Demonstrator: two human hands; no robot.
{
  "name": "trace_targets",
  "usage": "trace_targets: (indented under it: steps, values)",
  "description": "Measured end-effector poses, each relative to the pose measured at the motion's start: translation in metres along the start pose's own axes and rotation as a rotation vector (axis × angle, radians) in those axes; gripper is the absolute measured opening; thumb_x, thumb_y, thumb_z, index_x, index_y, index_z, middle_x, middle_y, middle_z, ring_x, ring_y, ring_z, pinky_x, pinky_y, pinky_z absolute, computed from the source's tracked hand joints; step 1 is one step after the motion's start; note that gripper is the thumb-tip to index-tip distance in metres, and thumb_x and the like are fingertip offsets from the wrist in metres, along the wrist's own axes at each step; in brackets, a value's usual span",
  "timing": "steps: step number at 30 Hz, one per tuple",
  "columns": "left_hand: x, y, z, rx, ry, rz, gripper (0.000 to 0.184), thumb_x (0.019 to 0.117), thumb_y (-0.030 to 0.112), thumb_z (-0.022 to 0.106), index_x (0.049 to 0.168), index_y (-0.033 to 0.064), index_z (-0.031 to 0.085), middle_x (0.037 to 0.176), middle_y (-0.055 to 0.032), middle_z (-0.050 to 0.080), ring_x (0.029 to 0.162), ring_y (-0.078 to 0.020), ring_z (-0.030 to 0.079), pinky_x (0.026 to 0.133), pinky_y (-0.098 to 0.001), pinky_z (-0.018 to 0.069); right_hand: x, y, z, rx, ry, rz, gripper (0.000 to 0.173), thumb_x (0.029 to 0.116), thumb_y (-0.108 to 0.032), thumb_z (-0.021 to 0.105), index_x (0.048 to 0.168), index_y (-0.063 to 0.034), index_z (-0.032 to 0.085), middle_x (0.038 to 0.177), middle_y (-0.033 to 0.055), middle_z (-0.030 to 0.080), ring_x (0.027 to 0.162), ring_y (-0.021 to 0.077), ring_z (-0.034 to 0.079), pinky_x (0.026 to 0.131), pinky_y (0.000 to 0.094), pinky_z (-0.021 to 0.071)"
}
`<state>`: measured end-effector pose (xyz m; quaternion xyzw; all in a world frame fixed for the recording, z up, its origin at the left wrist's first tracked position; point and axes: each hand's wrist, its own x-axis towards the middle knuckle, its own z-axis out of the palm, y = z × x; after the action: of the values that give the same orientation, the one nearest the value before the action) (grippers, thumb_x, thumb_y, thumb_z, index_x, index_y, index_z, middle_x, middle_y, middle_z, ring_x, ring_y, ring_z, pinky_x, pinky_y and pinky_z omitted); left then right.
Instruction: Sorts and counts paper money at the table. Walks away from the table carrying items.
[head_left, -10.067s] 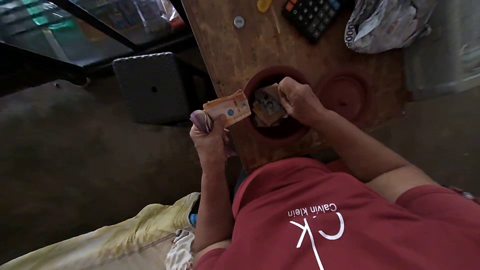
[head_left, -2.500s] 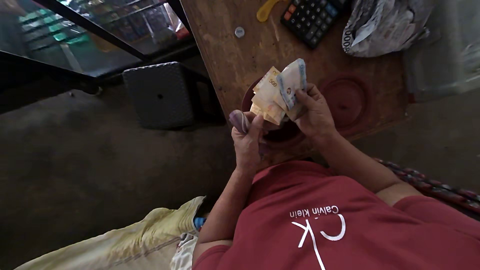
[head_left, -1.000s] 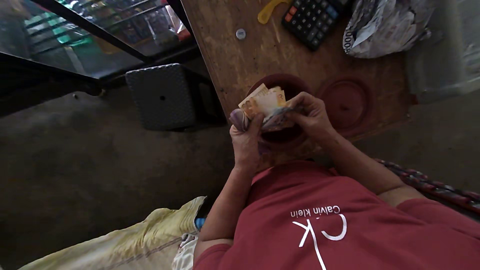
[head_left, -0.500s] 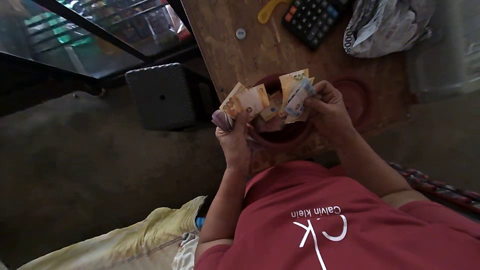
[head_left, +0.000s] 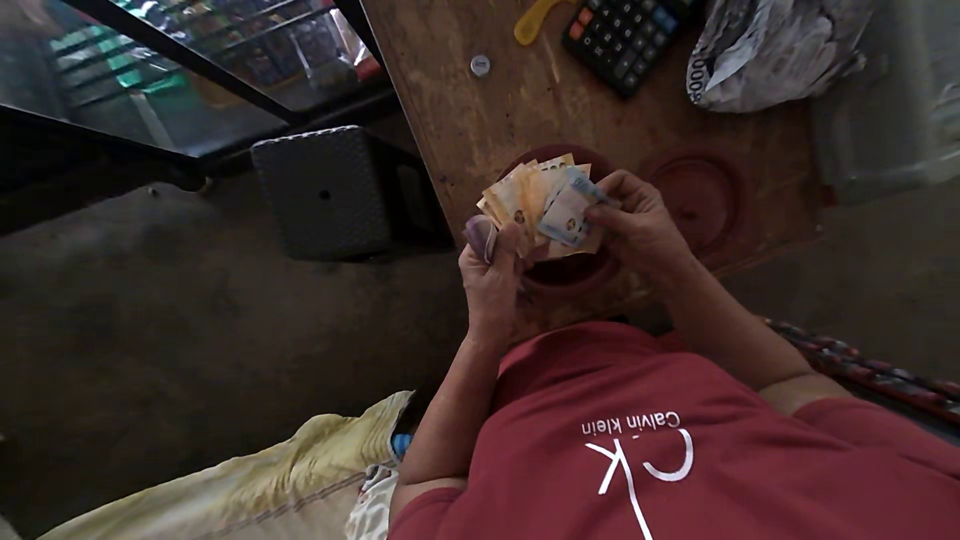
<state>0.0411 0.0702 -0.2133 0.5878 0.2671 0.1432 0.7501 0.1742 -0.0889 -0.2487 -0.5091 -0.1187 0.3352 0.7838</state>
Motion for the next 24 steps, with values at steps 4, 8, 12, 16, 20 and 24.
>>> trace_targets:
  steps: [4,8,12,16,20,24]
  values:
    - [0.000,-0.001,-0.001,-0.005,-0.045,0.020,0.013,0.1006,0.028,0.066,0.089,0.0220,0.062,0.064,0.0069,0.057,0.048,-0.0012,0.050,0.045,-0.0157,0.0454,-0.001,0.000,-0.001,-0.097,-0.019,-0.022,0.017,0.0926,0.005,0.063,0.103,-0.0085,0.064,0.091,-0.0014,0.072,0.080,0.0072,0.070,0.077,0.0282,0.0621]
    - [-0.001,-0.002,-0.001,0.058,-0.026,0.005,0.004,0.0994,0.019,0.068,0.096,0.0209,0.066,0.070,0.0069,0.063,0.051,-0.0011,0.053,0.046,-0.0165,0.0478,-0.002,-0.001,0.002,-0.115,0.011,0.033,0.013,0.0936,0.002,0.063,0.102,-0.0069,0.065,0.089,-0.0006,0.072,0.079,0.0076,0.070,0.075,0.0290,0.0622]
    - [-0.001,-0.004,-0.001,0.056,0.058,-0.011,0.005,0.0991,0.020,0.069,0.095,0.0209,0.066,0.070,0.0064,0.063,0.051,-0.0022,0.055,0.047,-0.0175,0.0489,-0.004,-0.005,0.004,-0.110,0.092,0.086,0.011,0.0953,0.001,0.062,0.104,-0.0054,0.065,0.090,0.0012,0.072,0.081,0.0094,0.070,0.077,0.0310,0.0622]
    - [0.002,-0.011,-0.004,0.148,0.058,0.132,0.055,0.0988,0.005,0.064,0.150,0.0149,0.046,0.118,0.0002,0.065,0.079,-0.0028,0.064,0.066,-0.0185,0.0566,-0.001,-0.004,0.004,-0.098,0.159,0.070,0.007,0.0964,-0.001,0.062,0.099,-0.0060,0.065,0.085,0.0004,0.071,0.078,0.0088,0.070,0.077,0.0308,0.0624]
    - [0.005,-0.014,-0.003,0.290,0.057,0.211,0.074,0.0982,0.000,0.061,0.161,0.0212,0.029,0.104,-0.0023,0.060,0.063,-0.0020,0.054,0.053,-0.0164,0.0501,-0.001,-0.006,0.010,-0.150,0.166,0.060,0.006,0.0976,-0.003,0.061,0.096,-0.0079,0.063,0.080,-0.0023,0.070,0.071,0.0058,0.069,0.070,0.0263,0.0617]
    - [0.004,-0.015,-0.003,0.378,0.055,0.266,0.070,0.0991,-0.002,0.056,0.161,0.0161,0.030,0.113,-0.0060,0.063,0.065,-0.0010,0.053,0.057,-0.0155,0.0485,-0.001,-0.008,0.015,-0.187,0.168,0.065,0.006,0.0983,-0.003,0.061,0.096,-0.0092,0.061,0.078,-0.0045,0.068,0.068,0.0032,0.067,0.066,0.0226,0.0604]
